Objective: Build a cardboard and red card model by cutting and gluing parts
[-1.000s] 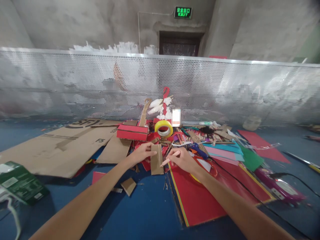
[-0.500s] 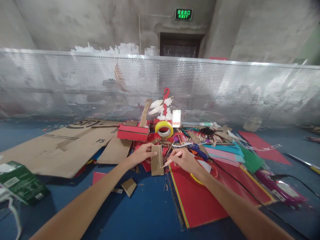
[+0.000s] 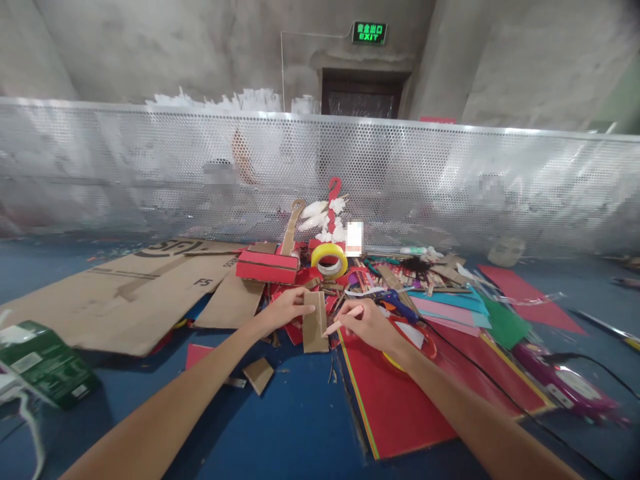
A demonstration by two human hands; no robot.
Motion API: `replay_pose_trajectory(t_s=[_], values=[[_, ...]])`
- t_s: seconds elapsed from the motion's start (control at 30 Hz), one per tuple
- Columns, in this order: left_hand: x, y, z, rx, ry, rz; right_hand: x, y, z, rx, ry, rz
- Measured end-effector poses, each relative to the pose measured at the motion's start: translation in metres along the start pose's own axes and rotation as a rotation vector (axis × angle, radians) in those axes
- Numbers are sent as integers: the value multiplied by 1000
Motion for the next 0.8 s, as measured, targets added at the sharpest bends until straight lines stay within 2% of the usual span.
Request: replay_pose_trajectory(t_s=[0.23, 0.37, 0.47, 0.53, 0.67, 0.8], values=[[0, 1, 1, -15, -6, -6, 0, -1, -1, 6, -22, -1], [0, 0, 0, -33, -14, -18, -2, -14, 6, 115, -75, -88], [-1, -3, -1, -95, -4, -91, -6, -23, 15, -18, -172, -204], [-1, -9, -3, -169, 24, -206, -9, -21, 22, -195, -230, -217], [-2, -24, -6, -358, 96, -415, -18, 0, 29, -464, -250, -34], [-1, -30, -10, -495, 166, -474, -27, 18, 36, -481, -226, 162]])
Point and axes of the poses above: each hand's wrist, its own x-axis towards the middle knuckle, its own y-axis out of the palm, z = x × y, the point moved 4 cm from there along x, towards the middle knuckle, and after that the axes turned 9 degrees about y, right-handed, at the moved point
